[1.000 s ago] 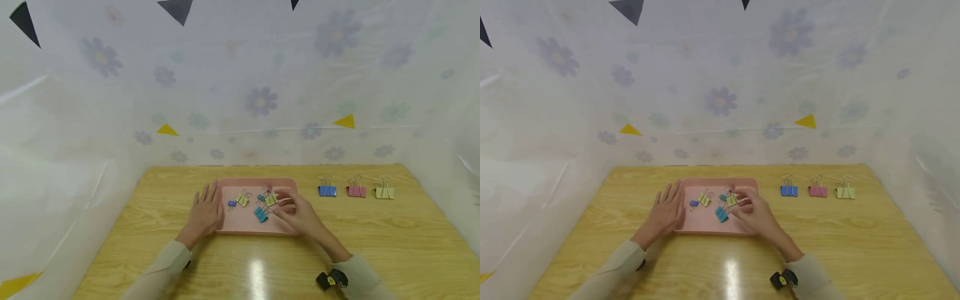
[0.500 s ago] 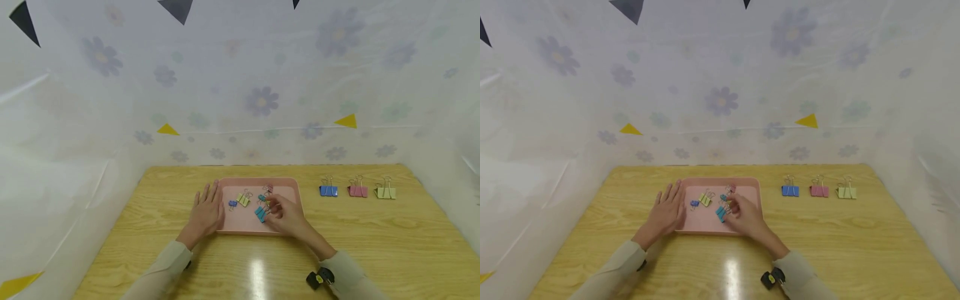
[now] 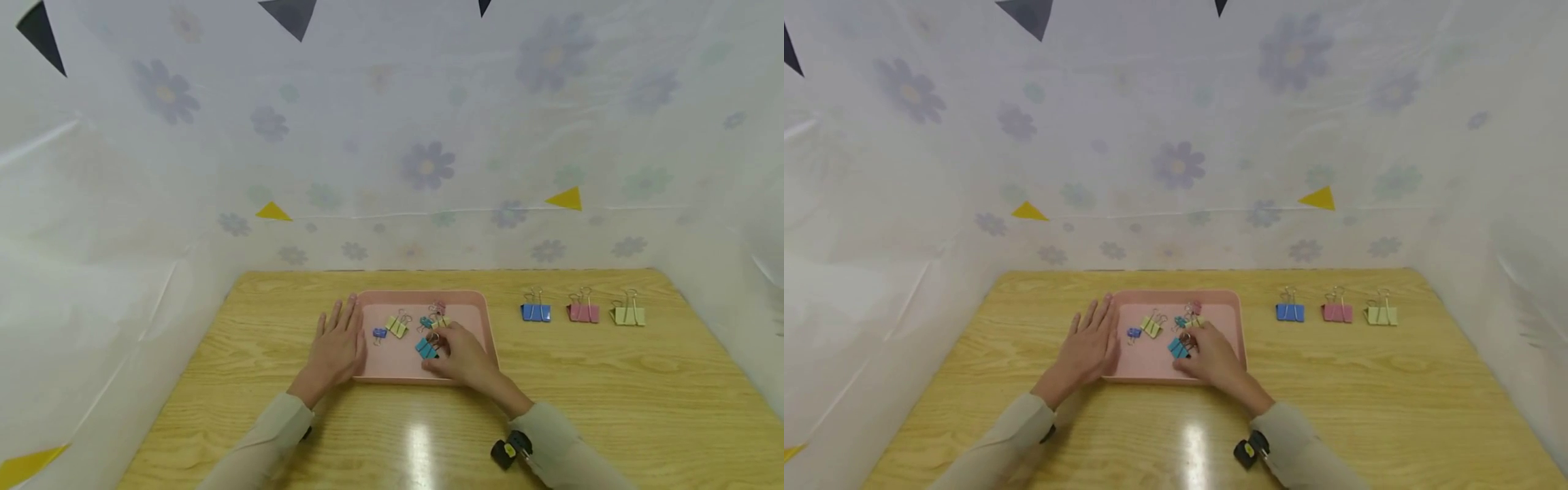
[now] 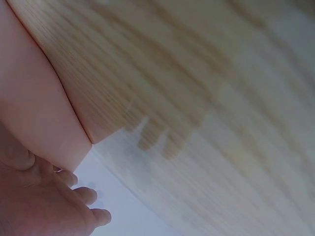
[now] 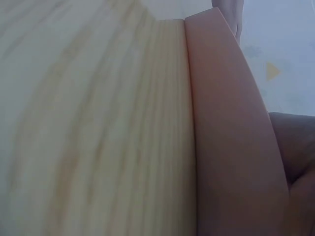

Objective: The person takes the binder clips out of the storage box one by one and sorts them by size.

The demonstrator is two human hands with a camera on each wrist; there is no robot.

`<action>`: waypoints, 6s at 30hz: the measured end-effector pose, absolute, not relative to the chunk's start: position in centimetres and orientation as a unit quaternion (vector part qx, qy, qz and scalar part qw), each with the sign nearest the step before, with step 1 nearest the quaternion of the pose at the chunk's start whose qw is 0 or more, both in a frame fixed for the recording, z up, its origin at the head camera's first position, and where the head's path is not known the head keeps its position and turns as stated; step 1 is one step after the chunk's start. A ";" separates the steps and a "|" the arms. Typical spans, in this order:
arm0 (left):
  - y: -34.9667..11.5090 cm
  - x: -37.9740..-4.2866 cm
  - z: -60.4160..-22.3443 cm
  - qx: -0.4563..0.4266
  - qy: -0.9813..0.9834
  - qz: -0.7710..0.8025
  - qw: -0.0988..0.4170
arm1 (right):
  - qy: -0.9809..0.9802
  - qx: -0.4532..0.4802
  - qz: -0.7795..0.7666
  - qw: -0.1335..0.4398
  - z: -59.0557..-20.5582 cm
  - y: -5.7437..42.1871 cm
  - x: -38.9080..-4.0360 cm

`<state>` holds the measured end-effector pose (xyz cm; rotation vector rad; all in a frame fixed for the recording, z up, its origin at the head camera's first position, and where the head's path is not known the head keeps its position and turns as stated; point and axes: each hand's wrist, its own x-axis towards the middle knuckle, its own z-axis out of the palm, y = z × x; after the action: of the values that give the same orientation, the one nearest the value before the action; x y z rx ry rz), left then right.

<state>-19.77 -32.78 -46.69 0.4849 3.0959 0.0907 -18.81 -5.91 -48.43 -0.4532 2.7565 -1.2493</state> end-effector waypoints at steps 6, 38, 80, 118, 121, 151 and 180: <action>-32.8 -19.7 -46.7 0.154 0.988 0.032 0.004 | 0.906 -0.135 -0.400 0.040 -48.4 -6.1 -18.7; -32.9 -19.7 -46.8 0.162 0.985 0.051 -0.012 | 0.861 -0.134 -0.489 0.028 -48.5 -4.8 -18.8; -32.8 -20.0 -46.8 0.157 0.987 0.039 -0.004 | 0.802 -0.168 -0.573 0.006 -46.4 -0.3 -16.4; -33.0 -19.9 -46.7 0.152 0.987 0.055 -0.002 | 0.856 -0.130 -0.494 -0.081 -47.1 7.1 -16.5; -33.0 -19.8 -46.7 0.153 0.987 0.053 -0.002 | 0.865 -0.127 -0.478 -0.087 -47.3 8.1 -16.7; -32.7 -20.4 -46.7 0.164 0.986 0.033 0.006 | 0.890 -0.055 -0.452 -0.019 -48.9 14.5 -17.4; -32.7 -20.4 -46.9 0.169 0.984 0.046 0.000 | 0.896 -0.057 -0.441 0.000 -49.5 14.9 -17.6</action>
<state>-20.41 -32.71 -46.95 0.5316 3.0921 0.1452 -17.57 14.86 -49.46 -0.1794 2.8136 -1.3851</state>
